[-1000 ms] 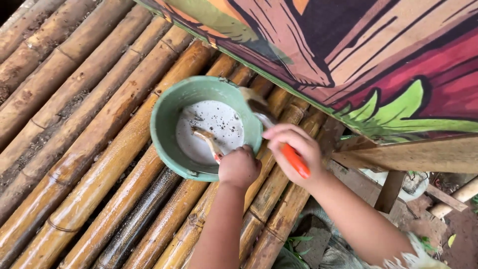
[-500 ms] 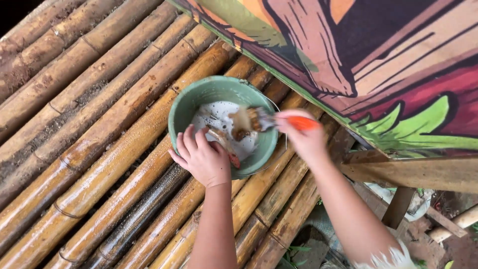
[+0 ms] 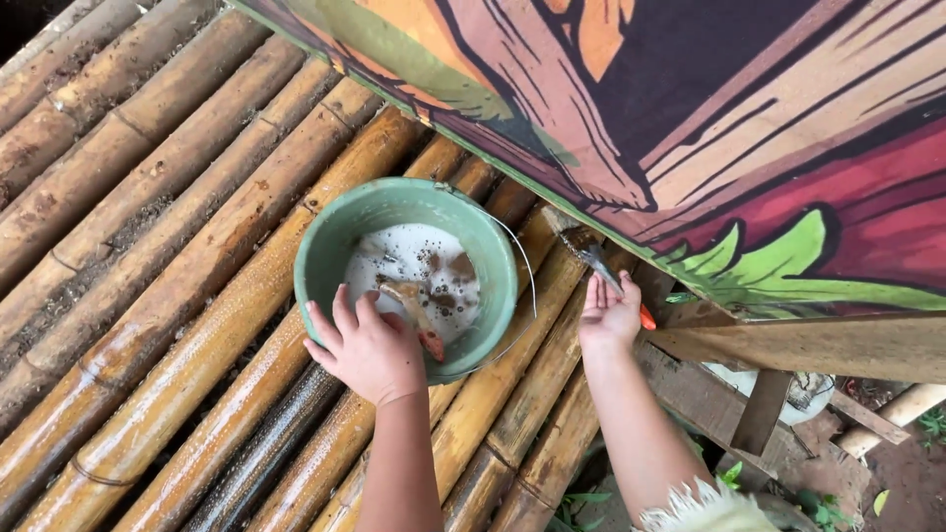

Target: Scrubbing bamboo poles with brushes and soapy water to clean them.

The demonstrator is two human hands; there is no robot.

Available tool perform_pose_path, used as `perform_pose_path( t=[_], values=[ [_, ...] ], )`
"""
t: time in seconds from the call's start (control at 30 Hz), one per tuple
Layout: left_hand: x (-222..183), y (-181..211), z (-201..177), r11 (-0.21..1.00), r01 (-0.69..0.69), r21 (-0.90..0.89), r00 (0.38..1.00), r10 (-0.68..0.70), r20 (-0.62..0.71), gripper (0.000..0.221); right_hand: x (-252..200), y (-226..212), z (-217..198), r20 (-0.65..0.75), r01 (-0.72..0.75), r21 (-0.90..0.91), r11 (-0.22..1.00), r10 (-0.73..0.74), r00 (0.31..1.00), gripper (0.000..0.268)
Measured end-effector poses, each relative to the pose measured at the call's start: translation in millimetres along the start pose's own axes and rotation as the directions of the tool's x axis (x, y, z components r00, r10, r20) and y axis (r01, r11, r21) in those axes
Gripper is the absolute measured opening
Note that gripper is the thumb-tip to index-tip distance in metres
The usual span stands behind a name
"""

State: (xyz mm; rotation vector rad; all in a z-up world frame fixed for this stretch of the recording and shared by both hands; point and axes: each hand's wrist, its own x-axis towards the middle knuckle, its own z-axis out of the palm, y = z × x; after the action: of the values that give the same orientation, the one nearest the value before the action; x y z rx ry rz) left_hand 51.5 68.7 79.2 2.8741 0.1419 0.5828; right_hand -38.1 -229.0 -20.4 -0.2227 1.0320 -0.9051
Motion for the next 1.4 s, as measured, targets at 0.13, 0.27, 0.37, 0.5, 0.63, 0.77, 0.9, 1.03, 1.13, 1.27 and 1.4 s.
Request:
perform_pose_path(
  t=[0.13, 0.27, 0.37, 0.5, 0.63, 0.77, 0.9, 1.03, 1.13, 1.27, 1.4],
  values=[
    [2.7, 0.7, 3.8, 1.0, -0.02, 0.017, 1.0, 0.02, -0.003, 0.031, 31.7, 13.7, 21.6, 0.018, 0.225, -0.21, 0.952, -0.226, 0.974, 0.02],
    [-2.2, -1.3, 4.4, 0.998, -0.061, 0.017, 0.997, 0.061, -0.036, 0.027, 1.3, -20.4, 4.1, 0.424, 0.545, -0.608, 0.577, -0.345, 0.837, 0.016],
    [1.9, -3.5, 10.1, 0.998, -0.042, 0.046, 0.996, 0.045, -0.072, 0.026, 57.4, -21.6, -2.1, 0.417, 0.527, -0.577, 0.624, -0.329, 0.847, 0.02],
    [-3.5, -6.4, 14.6, 0.997, -0.054, 0.046, 0.995, 0.058, -0.083, 0.024, 111.7, -17.6, -12.5, 0.177, 0.343, -0.34, 0.876, -0.298, 0.938, 0.025],
    [-3.7, -3.0, 12.5, 0.997, -0.069, 0.042, 0.994, 0.072, -0.085, 0.023, 35.7, -21.7, -2.1, 0.297, 0.32, -0.605, 0.729, -0.166, 0.94, 0.018],
    [-2.0, -3.2, 12.2, 0.998, -0.056, 0.039, 0.995, 0.059, -0.077, 0.022, 51.7, -48.8, 17.2, 0.273, 0.335, -0.531, 0.778, -0.217, 0.937, 0.022],
    [-4.6, -5.8, 15.2, 0.997, -0.064, 0.045, 0.995, 0.067, -0.075, 0.02, 52.6, -36.8, 16.1, 0.203, 0.182, -0.568, 0.803, -0.078, 0.976, 0.017],
    [-3.1, -2.6, 12.8, 0.997, -0.067, 0.048, 0.995, 0.071, -0.073, 0.02, 19.3, -34.4, 44.1, 0.364, 0.292, -0.698, 0.653, -0.027, 0.931, 0.009],
    [-7.5, -5.0, 14.9, 0.996, -0.081, 0.039, 0.994, 0.084, -0.074, 0.019, 11.6, -48.8, 58.4, 0.285, 0.312, -0.572, 0.758, -0.173, 0.943, 0.024],
    [-8.5, -8.7, 15.2, 0.996, -0.082, 0.039, 0.993, 0.085, -0.08, 0.02, 77.1, -35.4, 14.5, 0.356, 0.339, -0.637, 0.692, -0.125, 0.926, 0.025],
    [-4.6, -7.3, 19.8, 0.996, -0.08, 0.039, 0.992, 0.083, -0.094, 0.019, 19.3, -65.3, 54.2, 0.369, 0.427, -0.546, 0.72, -0.251, 0.895, 0.034]
  ],
)
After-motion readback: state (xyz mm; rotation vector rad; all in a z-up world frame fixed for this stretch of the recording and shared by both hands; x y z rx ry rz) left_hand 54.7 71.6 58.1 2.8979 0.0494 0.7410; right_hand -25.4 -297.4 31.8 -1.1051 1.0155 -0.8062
